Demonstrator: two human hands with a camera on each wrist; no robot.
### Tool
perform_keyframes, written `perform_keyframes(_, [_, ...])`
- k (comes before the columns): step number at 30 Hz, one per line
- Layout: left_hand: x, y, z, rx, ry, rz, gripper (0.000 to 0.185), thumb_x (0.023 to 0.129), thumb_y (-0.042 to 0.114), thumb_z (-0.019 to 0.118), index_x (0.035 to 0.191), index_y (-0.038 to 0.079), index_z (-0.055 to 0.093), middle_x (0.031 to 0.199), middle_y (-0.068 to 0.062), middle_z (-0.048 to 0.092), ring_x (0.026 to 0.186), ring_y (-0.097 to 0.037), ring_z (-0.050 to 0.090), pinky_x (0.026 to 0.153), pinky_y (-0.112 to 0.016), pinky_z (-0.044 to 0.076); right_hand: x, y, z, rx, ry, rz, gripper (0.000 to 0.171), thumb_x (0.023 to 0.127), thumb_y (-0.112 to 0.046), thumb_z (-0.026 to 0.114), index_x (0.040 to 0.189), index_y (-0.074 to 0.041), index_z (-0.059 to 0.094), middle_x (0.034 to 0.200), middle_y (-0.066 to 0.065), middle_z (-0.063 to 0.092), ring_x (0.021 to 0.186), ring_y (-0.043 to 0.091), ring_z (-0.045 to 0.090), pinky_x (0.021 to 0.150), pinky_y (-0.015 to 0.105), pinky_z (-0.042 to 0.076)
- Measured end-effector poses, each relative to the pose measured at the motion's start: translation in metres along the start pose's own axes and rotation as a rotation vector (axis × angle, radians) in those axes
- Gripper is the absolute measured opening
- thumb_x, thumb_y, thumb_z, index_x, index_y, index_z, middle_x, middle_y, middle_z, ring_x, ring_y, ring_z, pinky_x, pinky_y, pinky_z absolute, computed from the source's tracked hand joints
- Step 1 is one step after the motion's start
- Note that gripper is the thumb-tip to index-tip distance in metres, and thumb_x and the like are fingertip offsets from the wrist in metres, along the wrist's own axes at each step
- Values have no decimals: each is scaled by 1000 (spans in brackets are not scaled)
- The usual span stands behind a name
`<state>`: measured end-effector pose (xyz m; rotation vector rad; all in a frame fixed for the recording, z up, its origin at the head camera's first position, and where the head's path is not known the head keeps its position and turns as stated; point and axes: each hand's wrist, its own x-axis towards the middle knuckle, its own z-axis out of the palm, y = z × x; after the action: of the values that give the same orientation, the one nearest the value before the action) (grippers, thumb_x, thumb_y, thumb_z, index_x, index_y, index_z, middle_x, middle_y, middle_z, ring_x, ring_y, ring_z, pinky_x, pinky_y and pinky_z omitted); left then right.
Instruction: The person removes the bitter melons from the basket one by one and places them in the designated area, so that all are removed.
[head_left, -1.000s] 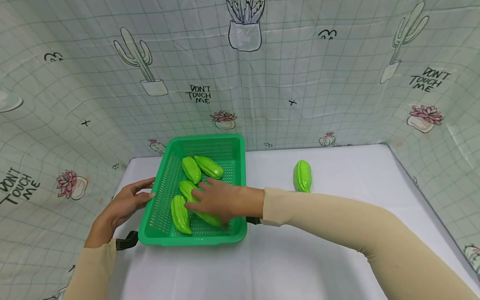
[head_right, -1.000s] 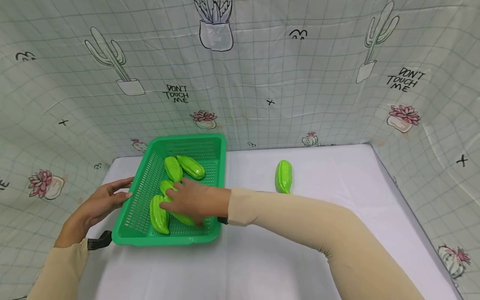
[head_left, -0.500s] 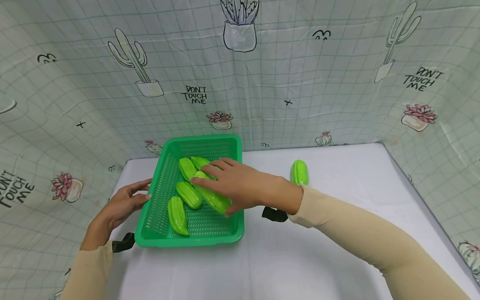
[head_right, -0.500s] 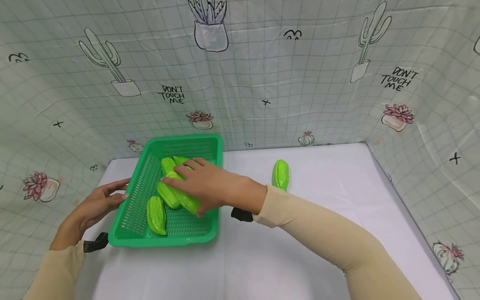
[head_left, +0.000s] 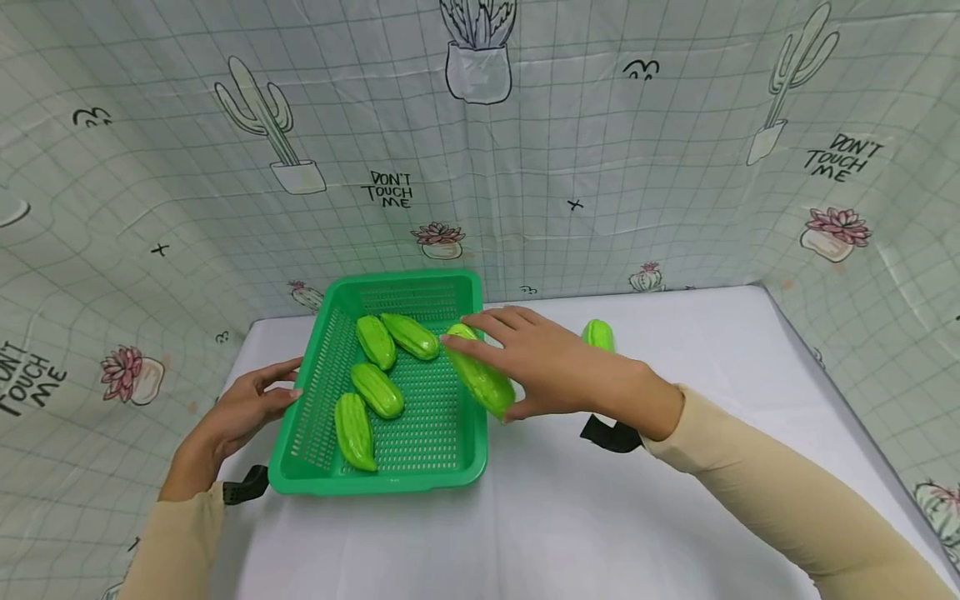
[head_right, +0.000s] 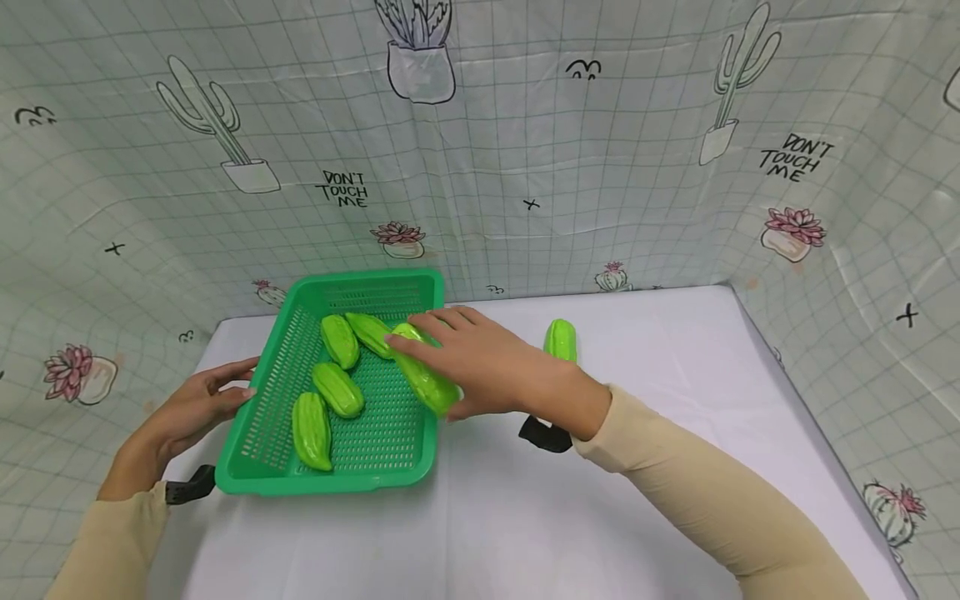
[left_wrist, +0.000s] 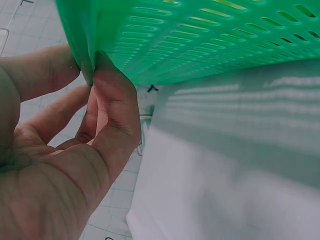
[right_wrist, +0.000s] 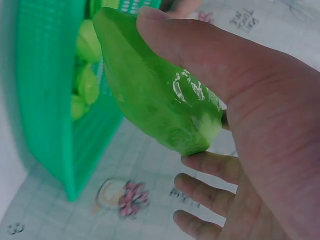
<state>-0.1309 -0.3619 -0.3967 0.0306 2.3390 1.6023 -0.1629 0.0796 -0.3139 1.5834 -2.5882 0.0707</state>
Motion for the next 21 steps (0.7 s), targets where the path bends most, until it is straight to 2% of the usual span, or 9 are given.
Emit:
perform_keyframes(10, [2, 3, 0, 8, 1, -5, 69, 110, 10, 57, 166, -7, 20, 146, -28, 36, 95, -4, 67, 88, -19, 55, -45, 31, 20, 99, 36, 149, 112, 70, -43, 101, 162, -16, 41, 160, 16, 46, 146, 39, 44, 119, 57, 38])
perform_keyframes(21, [-1, 0, 0, 2, -3, -6, 69, 110, 10, 56, 165, -8, 19, 145, -27, 37, 95, -5, 67, 88, -20, 55, -83, 55, 39, 99, 30, 243, 111, 71, -35, 101, 162, -14, 40, 157, 18, 47, 142, 41, 47, 116, 61, 40])
